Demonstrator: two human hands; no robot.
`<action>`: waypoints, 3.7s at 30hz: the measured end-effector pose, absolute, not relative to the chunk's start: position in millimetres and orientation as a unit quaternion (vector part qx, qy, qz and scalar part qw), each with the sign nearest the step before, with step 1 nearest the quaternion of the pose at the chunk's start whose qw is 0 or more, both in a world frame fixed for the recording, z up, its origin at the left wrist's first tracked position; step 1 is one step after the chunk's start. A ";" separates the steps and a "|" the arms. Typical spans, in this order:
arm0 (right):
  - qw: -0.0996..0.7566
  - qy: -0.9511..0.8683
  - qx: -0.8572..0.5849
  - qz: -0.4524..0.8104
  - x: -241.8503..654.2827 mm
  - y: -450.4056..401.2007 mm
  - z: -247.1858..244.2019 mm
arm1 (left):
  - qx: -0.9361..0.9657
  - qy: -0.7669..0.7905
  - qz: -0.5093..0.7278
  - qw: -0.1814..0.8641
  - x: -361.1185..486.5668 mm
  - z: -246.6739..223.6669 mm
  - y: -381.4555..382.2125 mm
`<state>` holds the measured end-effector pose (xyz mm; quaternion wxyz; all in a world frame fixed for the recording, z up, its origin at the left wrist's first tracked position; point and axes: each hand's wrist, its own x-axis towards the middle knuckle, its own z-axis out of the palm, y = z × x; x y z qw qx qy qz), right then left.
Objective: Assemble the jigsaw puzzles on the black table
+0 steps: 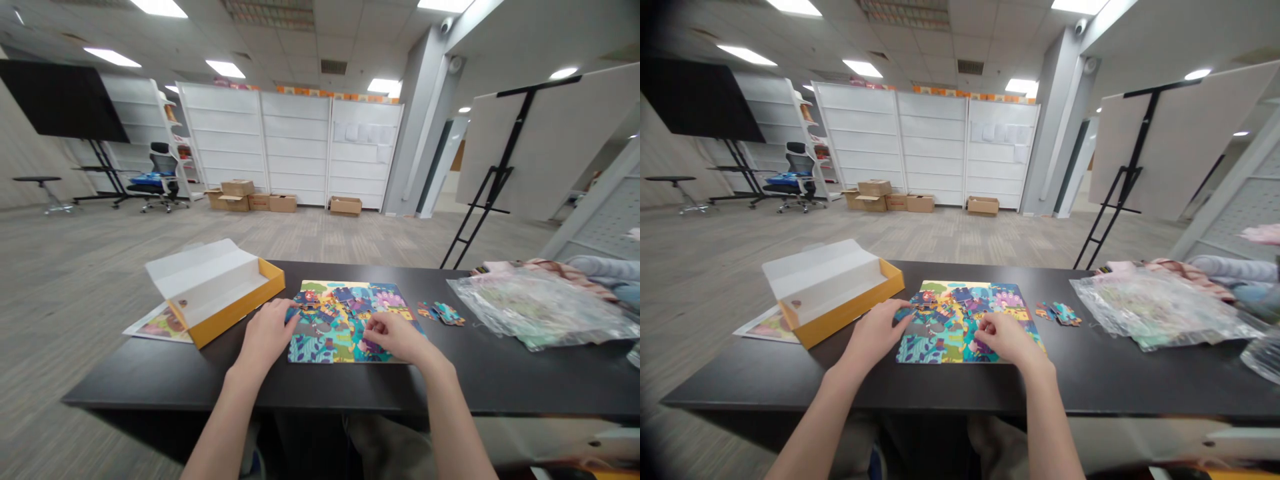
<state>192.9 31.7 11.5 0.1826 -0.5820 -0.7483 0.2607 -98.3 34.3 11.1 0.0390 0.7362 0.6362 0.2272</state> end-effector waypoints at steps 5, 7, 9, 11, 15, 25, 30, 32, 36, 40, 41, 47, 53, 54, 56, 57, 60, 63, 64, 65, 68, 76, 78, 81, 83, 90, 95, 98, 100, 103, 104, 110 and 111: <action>0.181 -0.744 -0.583 0.273 191.3 31.0 11.3 | 0.746 0.616 0.248 0.045 -100.9 1.0 49.6; 0.184 -0.744 -0.585 0.267 193.0 31.2 9.7 | 0.761 0.592 0.262 0.050 -95.8 -3.9 57.5; 0.188 -0.744 -0.589 0.255 196.0 32.1 8.0 | 0.772 0.574 0.267 0.055 -91.0 -9.0 65.8; 0.196 -0.740 -0.598 0.236 199.1 33.4 7.0 | 0.779 0.568 0.257 0.061 -87.8 -13.5 73.1; 0.212 -0.734 -0.614 0.197 201.7 35.6 7.6 | 0.782 0.583 0.212 0.066 -86.4 -17.3 79.3; 0.212 -0.747 -0.601 0.191 198.8 37.6 3.8 | 0.760 0.594 0.253 0.075 -92.9 -14.6 79.7; 0.207 -0.748 -0.600 0.192 198.9 37.5 4.0 | 0.731 0.622 0.275 0.055 -94.3 -9.8 74.5; 0.209 -0.749 -0.598 0.195 198.9 37.9 3.4 | 0.717 0.633 0.288 0.057 -96.0 -7.6 71.9; 0.211 -0.746 -0.599 0.201 198.8 38.5 2.2 | 0.695 0.645 0.313 0.050 -104.2 -6.3 68.0; 0.206 -0.747 -0.599 0.201 198.4 38.3 3.0 | 0.682 0.660 0.313 0.044 -115.9 -7.7 61.9; 0.205 -0.748 -0.599 0.200 198.2 38.2 3.4 | 0.683 0.660 0.309 0.047 -118.8 -7.9 59.6; 0.205 -0.751 -0.598 0.192 197.2 37.2 4.3 | 0.701 0.656 0.277 0.038 -128.7 1.3 42.5; 0.208 -0.743 -0.608 0.187 198.2 37.5 6.9 | 0.685 0.698 0.208 0.013 -126.0 18.6 28.2; 0.209 -0.740 -0.615 0.174 198.2 38.2 8.2 | 0.686 0.698 0.204 0.017 -125.5 19.8 27.2; 0.214 -0.728 -0.638 0.130 197.3 40.8 11.0 | 0.690 0.695 0.200 0.026 -124.9 20.4 26.5; 0.215 -0.722 -0.650 0.103 196.3 42.8 12.1 | 0.693 0.692 0.198 0.031 -124.9 20.1 26.5; 0.206 -0.708 -0.674 0.045 191.5 51.3 12.8 | 0.704 0.684 0.185 0.050 -125.1 18.1 26.7; 0.185 -0.709 -0.680 0.026 186.1 61.0 10.4 | 0.712 0.680 0.165 0.062 -125.2 17.0 26.3; 0.176 -0.712 -0.679 0.022 184.9 64.0 9.0 | 0.712 0.681 0.159 0.064 -125.3 16.9 26.1; 0.168 -0.716 -0.677 0.019 184.2 66.9 7.4 | 0.711 0.682 0.155 0.065 -125.4 16.9 25.9; 0.154 -0.726 -0.671 0.018 185.6 74.3 1.1 | 0.710 0.684 0.151 0.067 -126.1 16.7 25.8; 0.173 -0.730 -0.659 0.042 189.2 82.6 -11.0 | 0.711 0.686 0.144 0.044 -125.1 13.2 28.2; 0.195 -0.724 -0.661 0.028 188.1 81.6 -9.7 | 0.714 0.685 0.144 0.032 -124.3 12.2 28.3; 0.265 -0.685 -0.679 0.008 189.4 79.1 -4.5 | 0.711 0.686 0.156 0.015 -123.6 11.1 28.3; 0.335 -0.662 -0.670 0.018 190.9 77.2 0.3 | 0.704 0.684 0.191 0.016 -122.3 10.4 29.0; 0.408 -0.755 -0.480 0.182 150.1 57.3 18.1 | 0.651 0.504 0.462 0.331 -89.2 6.6 33.3; 0.360 -0.827 -0.374 0.214 116.6 48.4 24.6 | 0.631 0.455 0.480 0.406 -73.2 4.1 37.4; 0.322 -0.810 -0.473 0.133 130.3 56.5 19.0 | 0.648 0.553 0.463 0.244 -86.2 0.1 43.3; 0.277 -0.761 -0.585 0.046 144.7 64.0 11.7 | 0.659 0.611 0.413 0.149 -98.2 -2.1 46.2; 0.189 -0.703 -0.686 -0.007 156.5 71.0 1.7 | 0.667 0.662 0.335 0.073 -111.2 -2.1 46.0; 0.167 -0.700 -0.694 -0.005 156.7 71.8 -0.3 | 0.667 0.674 0.312 0.060 -113.5 -1.1 44.6; 0.178 -0.703 -0.689 0.000 154.4 72.4 -3.6 | 0.662 0.719 0.210 0.010 -118.3 7.6 30.2; 0.199 -0.701 -0.685 0.002 157.6 73.5 -4.0 | 0.666 0.717 0.205 0.001 -119.1 8.5 28.6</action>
